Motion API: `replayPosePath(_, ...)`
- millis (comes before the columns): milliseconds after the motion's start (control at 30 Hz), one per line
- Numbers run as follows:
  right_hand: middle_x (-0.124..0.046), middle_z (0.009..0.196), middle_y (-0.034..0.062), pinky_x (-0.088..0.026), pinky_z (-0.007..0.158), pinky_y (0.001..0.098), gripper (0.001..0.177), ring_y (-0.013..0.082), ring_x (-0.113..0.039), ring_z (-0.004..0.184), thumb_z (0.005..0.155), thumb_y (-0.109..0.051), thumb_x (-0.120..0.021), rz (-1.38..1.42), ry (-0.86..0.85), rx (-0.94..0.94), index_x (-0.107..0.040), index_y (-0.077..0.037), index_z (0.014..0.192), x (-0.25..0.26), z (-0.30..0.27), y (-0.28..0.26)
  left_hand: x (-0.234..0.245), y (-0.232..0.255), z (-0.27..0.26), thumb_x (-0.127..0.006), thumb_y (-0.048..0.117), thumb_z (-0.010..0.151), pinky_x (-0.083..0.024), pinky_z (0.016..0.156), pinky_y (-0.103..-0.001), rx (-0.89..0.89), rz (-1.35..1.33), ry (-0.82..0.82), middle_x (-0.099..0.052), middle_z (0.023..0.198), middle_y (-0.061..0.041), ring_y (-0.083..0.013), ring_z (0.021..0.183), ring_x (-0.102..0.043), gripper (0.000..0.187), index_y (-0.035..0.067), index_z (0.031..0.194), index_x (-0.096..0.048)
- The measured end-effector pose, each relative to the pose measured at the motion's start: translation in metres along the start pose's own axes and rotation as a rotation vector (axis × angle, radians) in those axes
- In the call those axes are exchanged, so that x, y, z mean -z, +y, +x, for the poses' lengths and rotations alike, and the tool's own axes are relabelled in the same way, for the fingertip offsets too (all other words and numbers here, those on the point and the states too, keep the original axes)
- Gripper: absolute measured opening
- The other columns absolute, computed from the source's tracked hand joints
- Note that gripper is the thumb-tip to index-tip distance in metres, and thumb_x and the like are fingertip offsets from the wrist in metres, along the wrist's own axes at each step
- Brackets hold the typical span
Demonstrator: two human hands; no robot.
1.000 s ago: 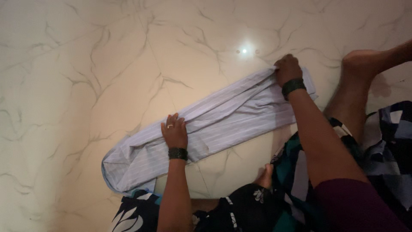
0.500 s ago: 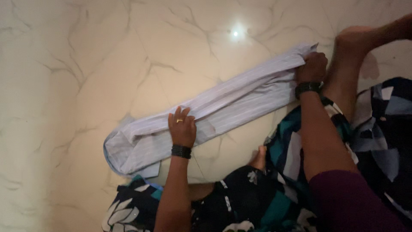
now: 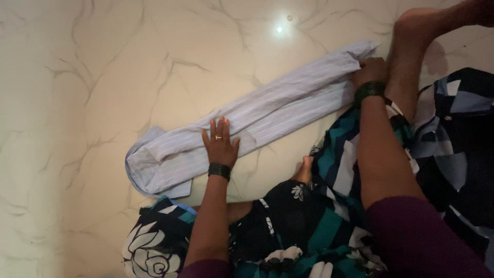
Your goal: The person sits on the floor and folds a light-colored striped shirt by hand. They smooth the fabric, fold the sleeves inward, fold the shirt lengthwise, and then fold it into a compact square.
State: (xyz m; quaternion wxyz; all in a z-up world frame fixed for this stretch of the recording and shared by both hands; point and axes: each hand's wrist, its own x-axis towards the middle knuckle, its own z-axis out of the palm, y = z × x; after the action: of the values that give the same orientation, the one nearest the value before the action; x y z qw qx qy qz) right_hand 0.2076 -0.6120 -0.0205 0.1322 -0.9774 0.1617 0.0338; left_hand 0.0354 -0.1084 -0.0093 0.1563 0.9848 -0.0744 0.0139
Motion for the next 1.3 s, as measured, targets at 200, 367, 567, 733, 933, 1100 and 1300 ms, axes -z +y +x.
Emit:
replayPosePath(200,-0.029,0.172,0.0235,-0.017,0.133,0.0497,0.072,0.0425,-0.022,0.159,0.108,-0.014,-0.066,0.136,0.440,0.130,-0.028,0.001,0.167,-0.005,-0.016,-0.005,-0.002,-0.001,0.002,-0.069,0.041,0.091,-0.014,0.121,-0.065,0.003,0.088,-0.047,-0.029,0.167,-0.008,-0.0323,0.155,-0.020,0.077,0.016,0.157,-0.037)
replayPosePath(367,-0.015,0.175,0.0163,-0.005,0.125,0.0633,0.081,0.0344,-0.010,0.161,0.106,-0.045,-0.052,0.064,0.119,0.342,-0.018,-0.007,0.168,-0.036,-0.062,-0.114,-0.005,-0.010,0.002,-0.067,0.043,0.092,-0.011,0.121,-0.066,-0.002,0.144,-0.060,-0.023,0.170,-0.006,-0.0307,0.157,-0.016,0.078,0.017,0.159,-0.035)
replayPosePath(567,-0.007,0.176,0.0088,0.006,0.123,0.0650,0.083,0.0296,0.001,0.161,0.103,-0.058,-0.038,-0.043,-0.093,0.126,-0.015,-0.011,0.167,-0.025,-0.084,-0.110,0.020,-0.053,0.000,-0.061,0.046,0.095,-0.006,0.120,-0.068,0.089,0.254,-0.148,-0.013,0.173,-0.002,-0.0278,0.158,-0.011,0.081,0.020,0.163,-0.025)
replayPosePath(733,-0.003,0.175,0.0024,0.005,0.124,0.0633,0.081,0.0292,0.003,0.160,0.102,-0.061,-0.033,-0.063,-0.102,0.113,-0.014,-0.017,0.167,-0.015,-0.081,-0.099,0.033,-0.065,0.001,-0.056,0.045,0.098,-0.004,0.121,-0.067,0.198,0.229,-0.176,-0.009,0.174,-0.002,-0.0279,0.159,-0.009,0.079,0.021,0.164,-0.023)
replayPosePath(933,-0.004,0.174,-0.0001,0.000,0.123,0.0651,0.076,0.0324,0.000,0.159,0.102,-0.059,-0.029,-0.094,-0.091,-0.028,-0.016,-0.022,0.167,-0.012,-0.075,-0.081,0.033,-0.088,-0.009,-0.055,0.047,0.098,-0.004,0.120,-0.067,0.311,0.248,-0.100,-0.009,0.174,-0.005,-0.0307,0.158,-0.007,0.079,0.018,0.164,-0.022)
replayPosePath(1100,-0.008,0.174,-0.0003,-0.007,0.121,0.0698,0.067,0.0345,-0.006,0.158,0.106,-0.059,-0.031,0.043,-0.084,-0.060,-0.022,-0.031,0.166,-0.020,-0.071,-0.070,0.034,-0.075,-0.001,-0.061,0.047,0.098,-0.006,0.117,-0.070,0.318,0.291,0.010,-0.011,0.174,-0.009,-0.0352,0.159,-0.008,0.083,0.015,0.165,-0.024)
replayPosePath(1300,-0.014,0.173,0.0037,-0.011,0.118,0.0709,0.066,0.0359,-0.012,0.156,0.106,-0.047,-0.044,-0.019,0.006,-0.081,-0.026,-0.025,0.166,-0.032,-0.069,-0.077,0.012,0.002,0.028,-0.071,0.052,0.084,-0.004,0.119,-0.074,0.044,0.115,-0.001,-0.014,0.173,-0.006,-0.0312,0.159,-0.011,0.096,0.016,0.162,-0.027)
